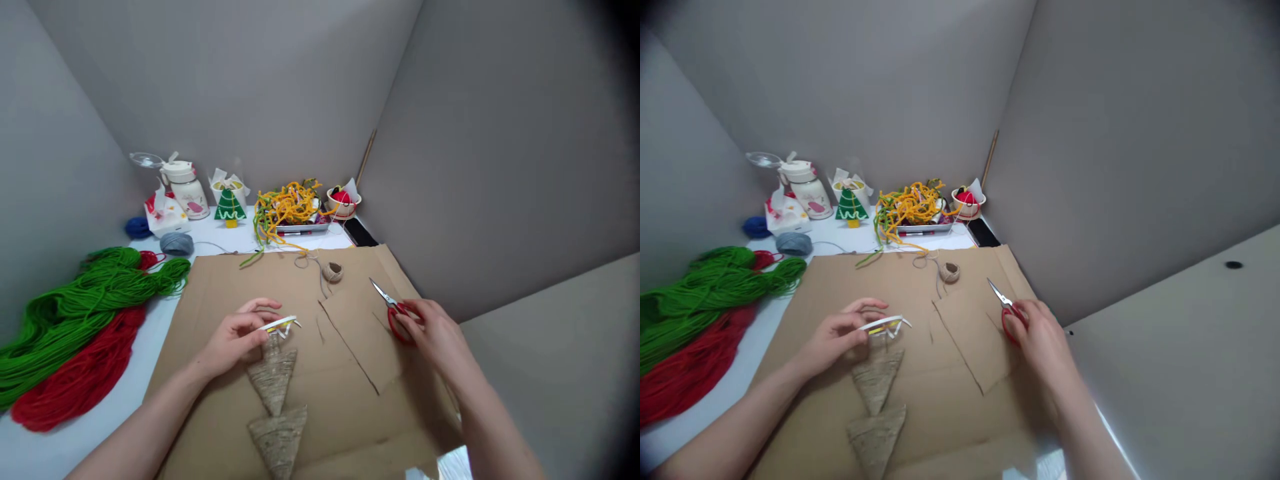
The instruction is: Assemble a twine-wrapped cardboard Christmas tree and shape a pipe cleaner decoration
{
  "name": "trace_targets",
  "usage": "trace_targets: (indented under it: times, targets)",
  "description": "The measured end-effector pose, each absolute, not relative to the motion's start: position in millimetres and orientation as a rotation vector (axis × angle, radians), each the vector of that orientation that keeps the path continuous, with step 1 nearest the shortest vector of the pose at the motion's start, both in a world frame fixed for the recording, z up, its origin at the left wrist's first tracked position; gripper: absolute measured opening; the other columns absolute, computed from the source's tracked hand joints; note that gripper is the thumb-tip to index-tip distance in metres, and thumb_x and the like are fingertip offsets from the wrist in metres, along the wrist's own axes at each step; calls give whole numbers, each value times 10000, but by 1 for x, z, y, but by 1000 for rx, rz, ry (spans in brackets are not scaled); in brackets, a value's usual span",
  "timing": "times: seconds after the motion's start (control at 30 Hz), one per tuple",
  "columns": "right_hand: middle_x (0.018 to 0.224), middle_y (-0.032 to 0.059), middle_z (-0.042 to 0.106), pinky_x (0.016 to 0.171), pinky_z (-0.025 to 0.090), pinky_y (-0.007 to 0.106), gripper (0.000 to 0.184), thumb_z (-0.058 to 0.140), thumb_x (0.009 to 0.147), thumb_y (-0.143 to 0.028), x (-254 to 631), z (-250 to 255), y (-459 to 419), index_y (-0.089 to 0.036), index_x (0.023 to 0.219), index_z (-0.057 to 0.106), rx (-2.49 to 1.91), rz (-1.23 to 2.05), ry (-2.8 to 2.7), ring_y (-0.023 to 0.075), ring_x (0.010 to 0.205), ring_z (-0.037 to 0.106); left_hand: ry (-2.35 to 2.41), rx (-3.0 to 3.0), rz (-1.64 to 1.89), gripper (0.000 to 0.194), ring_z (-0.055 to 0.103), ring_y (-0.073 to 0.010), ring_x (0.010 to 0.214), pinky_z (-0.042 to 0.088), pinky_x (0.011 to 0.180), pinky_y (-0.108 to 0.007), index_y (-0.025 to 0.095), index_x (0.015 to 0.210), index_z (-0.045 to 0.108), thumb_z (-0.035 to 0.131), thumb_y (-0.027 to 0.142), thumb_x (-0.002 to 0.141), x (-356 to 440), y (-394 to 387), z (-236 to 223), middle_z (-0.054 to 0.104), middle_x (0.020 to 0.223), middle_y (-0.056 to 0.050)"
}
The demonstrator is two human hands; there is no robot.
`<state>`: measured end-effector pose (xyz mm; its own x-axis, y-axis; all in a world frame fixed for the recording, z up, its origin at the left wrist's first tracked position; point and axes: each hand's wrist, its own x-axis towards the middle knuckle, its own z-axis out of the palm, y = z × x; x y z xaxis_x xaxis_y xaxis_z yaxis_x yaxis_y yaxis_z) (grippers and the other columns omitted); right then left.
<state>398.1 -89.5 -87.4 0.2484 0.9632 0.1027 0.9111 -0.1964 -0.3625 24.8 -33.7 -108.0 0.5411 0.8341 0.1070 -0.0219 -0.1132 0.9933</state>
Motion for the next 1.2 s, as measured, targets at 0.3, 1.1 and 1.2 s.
trace_targets:
  times: [0.3,1.1,1.2]
  targets:
    - [876,156,644,597,410,301,329,416,819,-379,420,-106,-95,-118,905,596,-2502,88,-1950,249,738,610,814,1445,928,194,516,-257,1113,383,965,-408,137,655,659,596,265,786,27,-38,-99,546,1164,-130]
    - [935,81,618,718,367,335,261,576,787,-302,263,-85,-133,-206,1029,560,-1795,296,-2382,228,830,571,799,1460,930,196,514,-243,1102,383,939,-387,141,711,689,610,308,775,44,-32,-89,570,1111,-126]
    - [916,81,620,714,361,330,242,576,788,-300,261,-86,-133,-202,1008,567,-1787,291,-2378,221,815,573,801,1458,919,194,503,-252,1122,383,942,-396,143,720,695,606,306,777,45,-32,-88,573,1107,-128]
